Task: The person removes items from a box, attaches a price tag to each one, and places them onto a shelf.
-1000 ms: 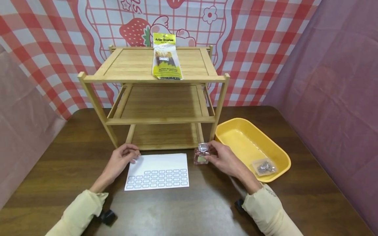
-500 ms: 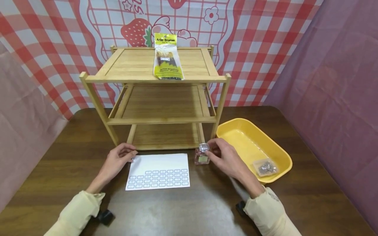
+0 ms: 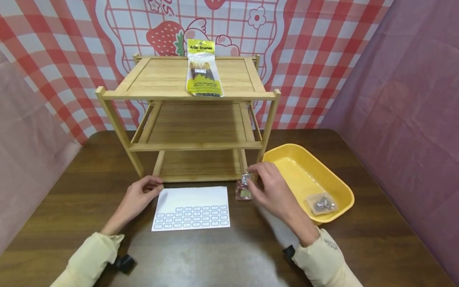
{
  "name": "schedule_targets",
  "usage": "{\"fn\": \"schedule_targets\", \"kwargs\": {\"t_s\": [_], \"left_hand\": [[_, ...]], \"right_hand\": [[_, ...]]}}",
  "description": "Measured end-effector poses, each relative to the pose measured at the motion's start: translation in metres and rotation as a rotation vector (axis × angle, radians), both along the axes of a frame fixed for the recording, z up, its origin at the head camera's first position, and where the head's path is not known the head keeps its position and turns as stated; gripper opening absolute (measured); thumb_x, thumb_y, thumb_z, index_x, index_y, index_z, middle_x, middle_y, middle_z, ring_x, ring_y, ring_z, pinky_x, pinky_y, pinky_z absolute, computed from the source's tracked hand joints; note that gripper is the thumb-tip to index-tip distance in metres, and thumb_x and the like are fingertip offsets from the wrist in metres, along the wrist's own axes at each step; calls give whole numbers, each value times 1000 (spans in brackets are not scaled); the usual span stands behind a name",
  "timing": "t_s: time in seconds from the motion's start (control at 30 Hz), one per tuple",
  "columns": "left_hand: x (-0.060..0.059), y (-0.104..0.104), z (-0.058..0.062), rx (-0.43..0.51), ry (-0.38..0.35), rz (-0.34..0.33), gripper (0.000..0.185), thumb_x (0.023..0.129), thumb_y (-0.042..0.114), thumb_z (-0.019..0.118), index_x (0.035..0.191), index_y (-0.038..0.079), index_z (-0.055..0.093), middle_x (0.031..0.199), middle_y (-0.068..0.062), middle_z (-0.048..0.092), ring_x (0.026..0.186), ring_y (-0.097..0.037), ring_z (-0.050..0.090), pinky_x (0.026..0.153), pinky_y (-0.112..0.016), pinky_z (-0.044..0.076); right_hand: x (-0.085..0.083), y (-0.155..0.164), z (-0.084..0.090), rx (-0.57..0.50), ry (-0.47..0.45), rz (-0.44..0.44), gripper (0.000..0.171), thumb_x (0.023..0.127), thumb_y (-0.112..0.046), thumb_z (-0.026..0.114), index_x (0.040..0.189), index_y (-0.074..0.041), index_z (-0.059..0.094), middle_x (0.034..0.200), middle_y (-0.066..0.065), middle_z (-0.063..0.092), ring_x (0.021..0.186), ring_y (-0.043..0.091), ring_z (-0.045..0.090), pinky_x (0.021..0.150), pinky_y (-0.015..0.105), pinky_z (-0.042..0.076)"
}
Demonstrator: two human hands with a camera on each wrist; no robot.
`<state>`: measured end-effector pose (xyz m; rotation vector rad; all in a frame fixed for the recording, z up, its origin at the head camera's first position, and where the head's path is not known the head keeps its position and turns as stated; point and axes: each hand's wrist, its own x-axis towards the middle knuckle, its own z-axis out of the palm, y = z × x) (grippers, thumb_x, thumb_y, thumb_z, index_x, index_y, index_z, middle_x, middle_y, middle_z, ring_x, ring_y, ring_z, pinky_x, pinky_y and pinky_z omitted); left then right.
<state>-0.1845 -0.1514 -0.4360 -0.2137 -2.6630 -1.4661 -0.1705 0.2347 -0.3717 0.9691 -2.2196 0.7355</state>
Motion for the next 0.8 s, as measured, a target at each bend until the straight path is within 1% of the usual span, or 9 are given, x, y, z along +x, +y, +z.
{"fn": "schedule_targets", "kwargs": {"t_s": [0.07,0.17,0.3,0.43,0.53,0.67,0.8], "left_hand": [[0,-1,-1,-16,20,-9,20,97,4,68,115,-4,68,106,-15,70,100,-29,66,88,-44,55],[0,-2,-3,-47,53,-22,21,94,2,70,114,-5,69,108,-16,70,100,-31,66,88,-46,55],[0,-2,-6,-112,80,-38,21,91,1,73,111,-5,71,110,-18,69,99,-32,65,87,-48,55],[-1,-3,-6,-182,76,-46,22,91,3,74,111,-5,72,112,-19,68,99,-33,64,87,-50,54],[0,-2,-5,-222,62,-48,23,92,5,75,112,-5,73,111,-19,68,99,-33,64,86,-51,54],[0,-2,-5,-259,43,-49,25,92,7,75,113,-5,73,111,-20,67,98,-34,62,85,-52,52],[0,-2,-5,-276,30,-46,26,91,8,76,115,-4,73,114,-21,65,100,-35,60,85,-53,50]], "right_hand": [[1,-5,1,26,26,24,33,79,4,80,109,4,66,103,13,67,95,29,61,84,37,48],[3,-14,0,79,37,44,34,79,-1,81,109,3,66,103,11,67,94,27,62,80,39,53],[5,-27,-5,197,38,51,33,80,-6,83,109,0,67,101,8,67,90,24,62,75,40,55],[8,-42,-11,357,46,26,30,84,-13,84,107,-3,69,102,8,67,93,26,62,79,41,55],[9,-52,-13,447,62,13,29,85,-15,84,107,-3,70,104,9,68,97,28,63,84,41,55],[8,-65,-17,493,50,1,29,85,-12,83,107,-1,69,101,10,66,95,28,63,83,40,56],[5,-75,-24,490,-10,-42,28,85,-9,82,105,1,67,98,12,63,89,29,62,79,40,56]]}}
